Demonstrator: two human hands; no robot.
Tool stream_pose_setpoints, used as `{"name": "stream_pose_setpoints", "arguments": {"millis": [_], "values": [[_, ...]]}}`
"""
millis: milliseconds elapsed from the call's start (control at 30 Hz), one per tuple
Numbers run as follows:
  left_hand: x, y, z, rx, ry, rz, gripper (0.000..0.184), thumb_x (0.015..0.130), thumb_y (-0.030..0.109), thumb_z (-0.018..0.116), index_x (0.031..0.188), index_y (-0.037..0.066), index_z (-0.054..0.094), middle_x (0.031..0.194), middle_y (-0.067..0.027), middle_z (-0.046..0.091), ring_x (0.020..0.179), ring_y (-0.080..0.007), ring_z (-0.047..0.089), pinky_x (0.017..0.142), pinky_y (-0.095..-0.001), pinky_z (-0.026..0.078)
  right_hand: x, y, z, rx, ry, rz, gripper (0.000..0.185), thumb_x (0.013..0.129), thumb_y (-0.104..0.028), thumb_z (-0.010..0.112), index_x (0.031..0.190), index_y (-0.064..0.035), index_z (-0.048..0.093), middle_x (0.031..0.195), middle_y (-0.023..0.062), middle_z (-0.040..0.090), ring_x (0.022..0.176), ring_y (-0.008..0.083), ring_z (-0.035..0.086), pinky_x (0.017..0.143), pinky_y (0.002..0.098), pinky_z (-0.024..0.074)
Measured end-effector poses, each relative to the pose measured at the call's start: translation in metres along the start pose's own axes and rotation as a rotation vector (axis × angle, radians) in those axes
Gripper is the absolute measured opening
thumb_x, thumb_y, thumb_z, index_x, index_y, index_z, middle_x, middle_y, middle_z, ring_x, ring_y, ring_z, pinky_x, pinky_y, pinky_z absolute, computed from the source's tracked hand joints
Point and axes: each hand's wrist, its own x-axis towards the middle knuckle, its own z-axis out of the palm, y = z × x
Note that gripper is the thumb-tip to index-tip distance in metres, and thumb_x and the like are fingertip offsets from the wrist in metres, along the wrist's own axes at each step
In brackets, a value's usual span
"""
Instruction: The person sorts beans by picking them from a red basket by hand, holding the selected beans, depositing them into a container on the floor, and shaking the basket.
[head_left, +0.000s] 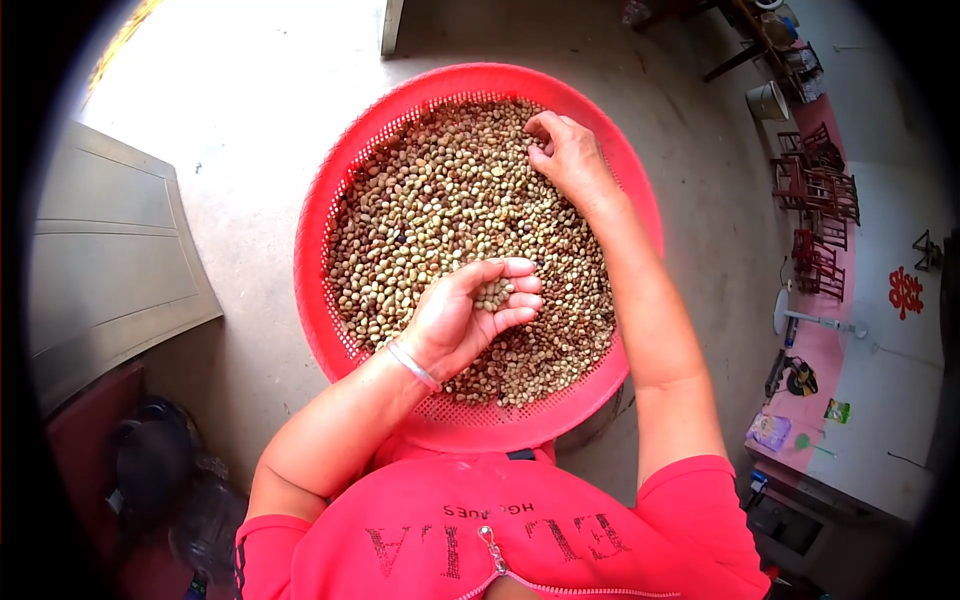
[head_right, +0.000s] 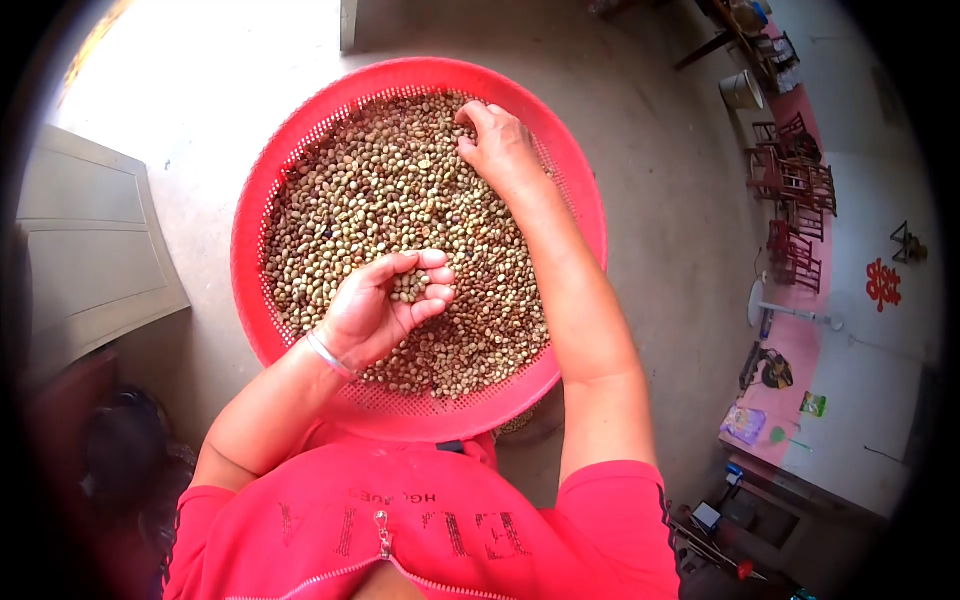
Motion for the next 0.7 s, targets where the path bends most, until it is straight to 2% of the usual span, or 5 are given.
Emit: {"name": "stream_pose_setpoints", "arguments": {"millis": [267,500,567,633,700], "values": [[0.0,-0.003,0.003,0.008,0.006,-0.008,0.03,0.1,0.018,0.042,0.114,-0.004,0.057,0.101,-0.0131,0.063,0.09,-0.0219,0.063,0.085,-0.0332,0.055,0.009,0.002,0.006,-0.044,-0.029,0.103,0.027,0.075,-0.017,0.07,0.098,-0.0048,0.065,0.095,0.017,0.066,0.093,0.0326,0.064,0.084,0.0424,0.0511],[-0.002,0.003,0.001,-0.025,0.007,0.028,0.029,0.1,0.016,0.042,0.113,-0.005,0.057,0.099,-0.0135,0.063,0.089,-0.0232,0.063,0.085,-0.0326,0.056,0.012,-0.005,-0.007,-0.145,-0.031,0.132,0.023,0.069,-0.02,0.073,0.087,-0.0057,0.069,0.088,0.0167,0.069,0.087,0.0302,0.067,0.081,0.041,0.053],[-0.001,0.003,0.001,-0.045,0.025,0.036,0.031,0.101,0.017,0.039,0.115,-0.006,0.054,0.102,-0.0153,0.062,0.092,-0.0238,0.063,0.088,-0.0336,0.055,0.002,-0.016,-0.027,0.139,-0.06,0.289,0.023,0.069,-0.02,0.074,0.087,-0.0054,0.07,0.088,0.0151,0.069,0.081,0.0233,0.068,0.078,0.0349,0.0537],[-0.002,0.005,0.006,-0.091,0.053,0.069,0.033,0.102,0.017,0.037,0.117,-0.007,0.053,0.105,-0.0162,0.061,0.095,-0.0247,0.062,0.092,-0.0348,0.054,-0.016,-0.032,-0.043,0.203,-0.081,0.285,0.021,0.074,-0.017,0.074,0.09,-0.0045,0.069,0.087,0.0093,0.07,0.074,0.0167,0.067,0.075,0.03,0.0534],[-0.001,0.008,0.012,-0.146,0.078,0.117,0.037,0.103,0.017,0.031,0.124,-0.009,0.047,0.112,-0.0186,0.058,0.106,-0.0282,0.059,0.101,-0.0385,0.05,-0.037,-0.049,-0.059,0.785,-0.497,0.232,0.018,0.08,-0.014,0.073,0.094,-0.0032,0.069,0.09,0.0047,0.07,0.077,0.0148,0.067,0.077,0.0301,0.0534]]}}
